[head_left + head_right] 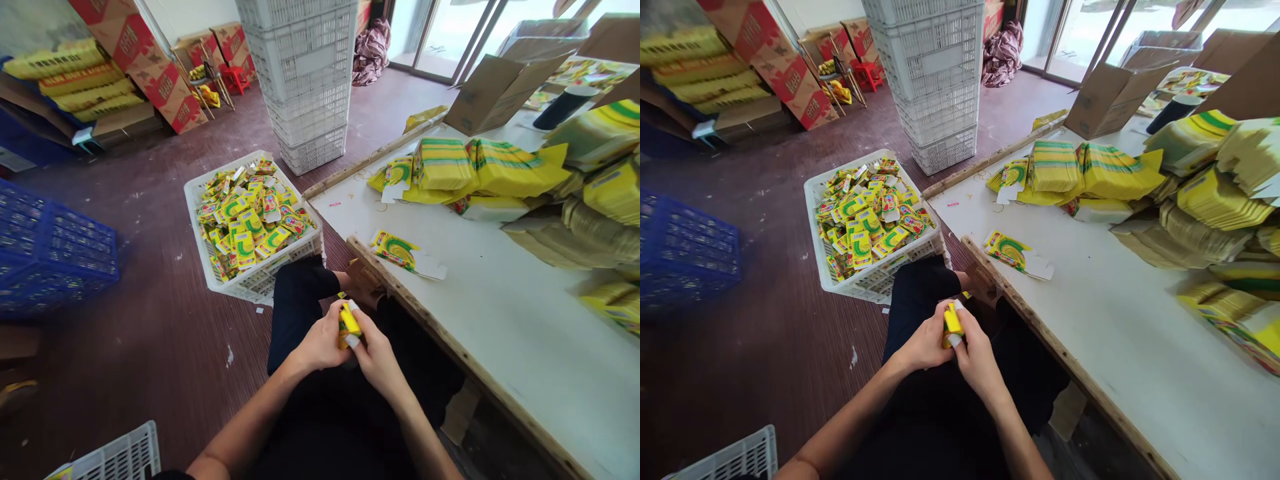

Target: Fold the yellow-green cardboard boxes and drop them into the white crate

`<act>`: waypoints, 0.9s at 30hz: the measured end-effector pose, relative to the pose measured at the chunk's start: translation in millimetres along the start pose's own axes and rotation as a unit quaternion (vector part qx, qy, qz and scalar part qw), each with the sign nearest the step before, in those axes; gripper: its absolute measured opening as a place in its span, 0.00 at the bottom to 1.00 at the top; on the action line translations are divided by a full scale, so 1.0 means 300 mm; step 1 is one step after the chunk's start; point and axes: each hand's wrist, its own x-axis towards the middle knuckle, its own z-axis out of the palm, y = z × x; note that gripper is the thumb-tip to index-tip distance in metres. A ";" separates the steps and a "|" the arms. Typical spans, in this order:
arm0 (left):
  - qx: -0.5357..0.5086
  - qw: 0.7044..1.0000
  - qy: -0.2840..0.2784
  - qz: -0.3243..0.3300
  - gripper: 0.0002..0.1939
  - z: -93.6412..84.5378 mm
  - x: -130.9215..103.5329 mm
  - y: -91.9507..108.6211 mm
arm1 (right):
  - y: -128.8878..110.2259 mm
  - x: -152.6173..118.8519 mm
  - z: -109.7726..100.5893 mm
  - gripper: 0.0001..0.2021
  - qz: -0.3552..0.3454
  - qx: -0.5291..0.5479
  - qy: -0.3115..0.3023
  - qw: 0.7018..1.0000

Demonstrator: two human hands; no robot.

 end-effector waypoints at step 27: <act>0.026 0.998 0.057 0.015 0.27 -0.086 -0.018 0.058 | -0.038 0.057 -0.190 0.09 -0.150 -0.206 -0.131 0.958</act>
